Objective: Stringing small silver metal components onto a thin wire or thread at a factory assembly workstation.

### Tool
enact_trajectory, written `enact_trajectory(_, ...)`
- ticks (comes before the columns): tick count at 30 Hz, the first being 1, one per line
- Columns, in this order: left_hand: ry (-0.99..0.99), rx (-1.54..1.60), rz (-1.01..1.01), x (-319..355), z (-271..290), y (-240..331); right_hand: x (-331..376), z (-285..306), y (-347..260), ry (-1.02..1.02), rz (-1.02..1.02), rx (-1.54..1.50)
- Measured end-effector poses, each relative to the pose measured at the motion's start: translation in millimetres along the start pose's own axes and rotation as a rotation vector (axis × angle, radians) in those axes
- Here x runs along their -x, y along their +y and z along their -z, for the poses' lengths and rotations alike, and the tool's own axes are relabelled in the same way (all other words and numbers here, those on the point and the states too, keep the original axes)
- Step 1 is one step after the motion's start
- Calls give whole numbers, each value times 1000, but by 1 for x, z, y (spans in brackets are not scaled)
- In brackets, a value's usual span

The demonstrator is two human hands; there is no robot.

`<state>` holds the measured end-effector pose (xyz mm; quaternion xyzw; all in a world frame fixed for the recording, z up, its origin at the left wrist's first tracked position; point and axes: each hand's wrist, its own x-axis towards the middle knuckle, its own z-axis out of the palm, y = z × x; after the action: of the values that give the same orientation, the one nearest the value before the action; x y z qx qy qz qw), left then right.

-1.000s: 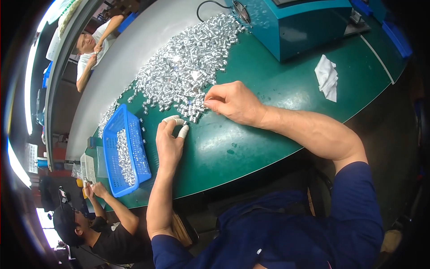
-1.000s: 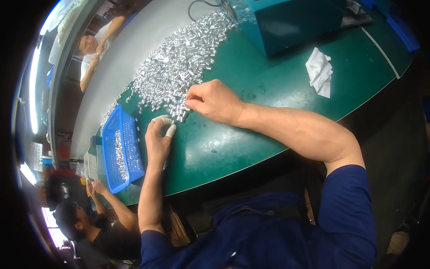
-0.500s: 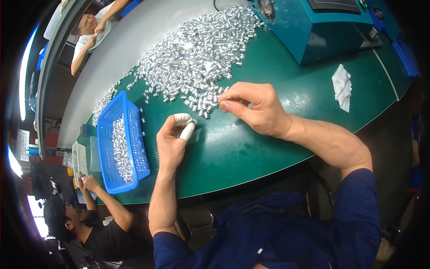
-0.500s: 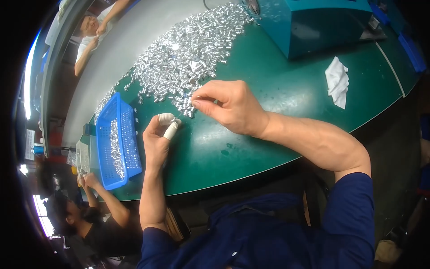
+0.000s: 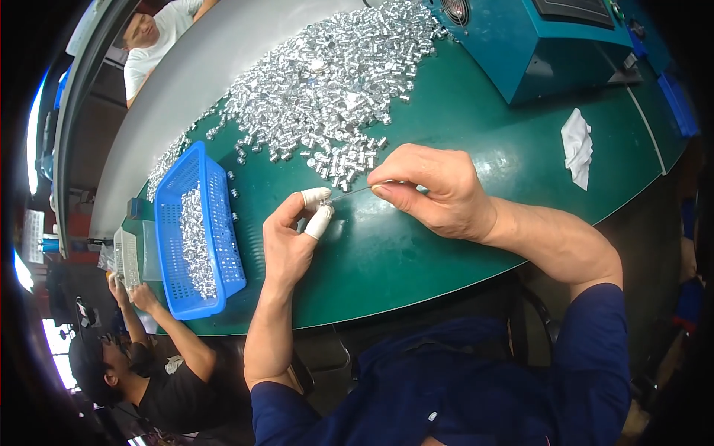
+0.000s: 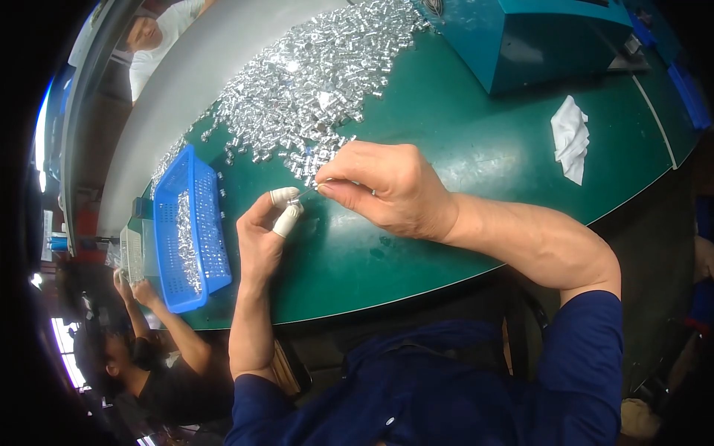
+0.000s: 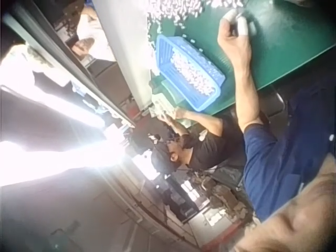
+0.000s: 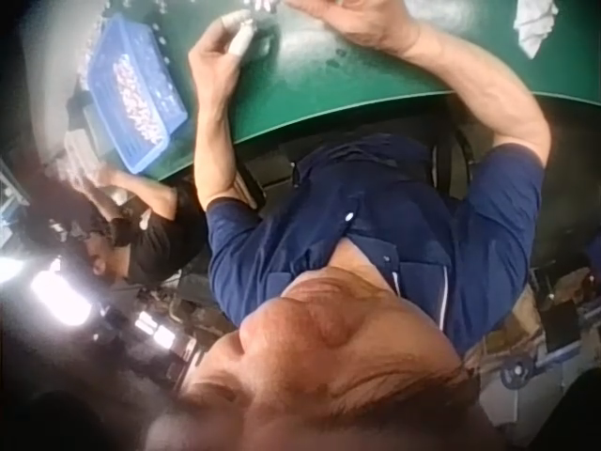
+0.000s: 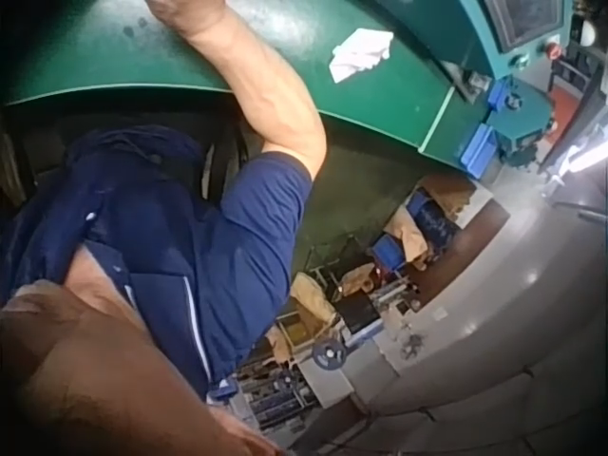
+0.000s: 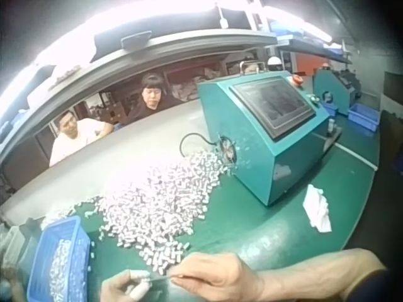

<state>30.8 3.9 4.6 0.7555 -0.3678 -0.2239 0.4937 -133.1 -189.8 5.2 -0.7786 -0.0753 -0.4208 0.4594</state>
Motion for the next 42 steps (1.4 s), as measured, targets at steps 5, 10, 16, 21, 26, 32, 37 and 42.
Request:
enact_trajectory(5,-8,-58,-42,-1,-2,1,2,1,1,-30,-7,7)
enact_trajectory(10,-5,-159,-109,1,-1,1,3,-2,-1,-49,3,43)
enact_trajectory(16,-31,-245,-161,-3,-8,2,7,2,3,-74,30,121)
enact_trajectory(21,-18,-337,-275,-1,-4,10,0,1,-5,-114,142,243)
enact_trajectory(26,-6,-490,-397,-5,-7,5,4,1,-5,-205,209,354)
enact_trajectory(32,-41,-569,-474,-4,-9,6,4,-6,9,-49,-125,87)
enact_trajectory(37,-48,-528,-484,-4,-6,7,2,-3,-13,-323,92,385)
enact_trajectory(42,-69,-415,-451,0,-5,9,-4,4,6,-55,-798,-307)
